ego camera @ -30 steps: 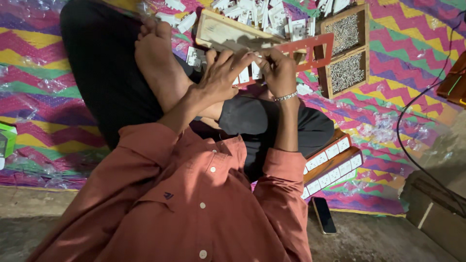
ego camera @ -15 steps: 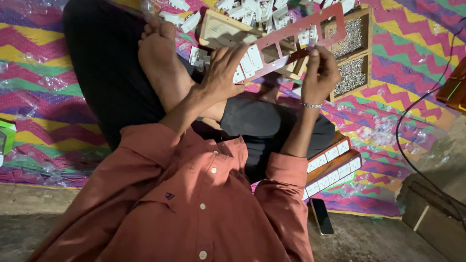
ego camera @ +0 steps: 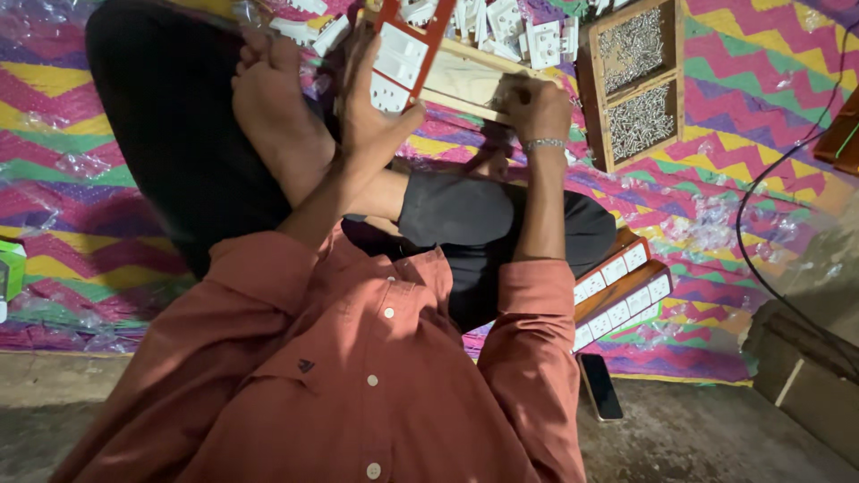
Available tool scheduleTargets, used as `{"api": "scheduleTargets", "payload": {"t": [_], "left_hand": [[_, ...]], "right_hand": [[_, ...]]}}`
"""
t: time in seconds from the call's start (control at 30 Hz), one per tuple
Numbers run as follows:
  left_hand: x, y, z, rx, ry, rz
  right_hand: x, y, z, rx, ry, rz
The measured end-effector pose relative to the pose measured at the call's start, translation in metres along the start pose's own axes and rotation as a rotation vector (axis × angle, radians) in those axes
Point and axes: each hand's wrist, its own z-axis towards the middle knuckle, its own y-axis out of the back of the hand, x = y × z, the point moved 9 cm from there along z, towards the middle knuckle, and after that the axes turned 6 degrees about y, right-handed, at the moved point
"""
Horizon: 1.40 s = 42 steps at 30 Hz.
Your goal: The person sits on a mat and assembles white plastic electrical socket modules into a red plastic frame. They pick up each module, align it with the frame, and press it into place. The person also reaches into a wooden box to retrieve small metal fasteners and places them into the modules.
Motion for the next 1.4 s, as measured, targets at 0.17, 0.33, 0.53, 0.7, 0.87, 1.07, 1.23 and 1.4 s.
{"api": "scheduleTargets", "payload": {"t": [0.17,0.33,0.53,0.7,0.87,1.07,1.23,1.4], "left_hand": [[-0.010,-0.022,-0.007,0.122,-0.137,0.281],[-0.036,-0.029,-0.019,0.180,-0.326,0.410],[-0.046,-0.025,-0.023,0.249,-0.325,0.382],[-0.047,-0.027,-0.022,0.300,-0.286,0.306],[-0.042,-0.035,-0.022,0.348,-0.273,0.307],[-0.037,-0.050,-0.022,0.372,-0.290,0.320],[-0.040,-0.057,-0.023,0.378,-0.307,0.340],[-0.047,-0.060,-0.021,0.363,-0.367,0.391]], "right_hand": [[0.007,-0.006,0.007,-0.133,0.076,-0.127],[0.000,-0.016,0.005,-0.091,-0.011,-0.149],[0.008,-0.015,-0.002,-0.127,0.046,-0.144],[0.000,0.021,-0.016,-0.312,0.026,0.084],[-0.006,0.047,-0.042,-0.432,-0.057,0.556],[0.053,0.049,-0.052,-0.467,0.150,0.650],[0.106,0.049,-0.048,-0.399,0.344,0.379],[0.122,0.047,-0.040,-0.348,0.394,0.347]]}}
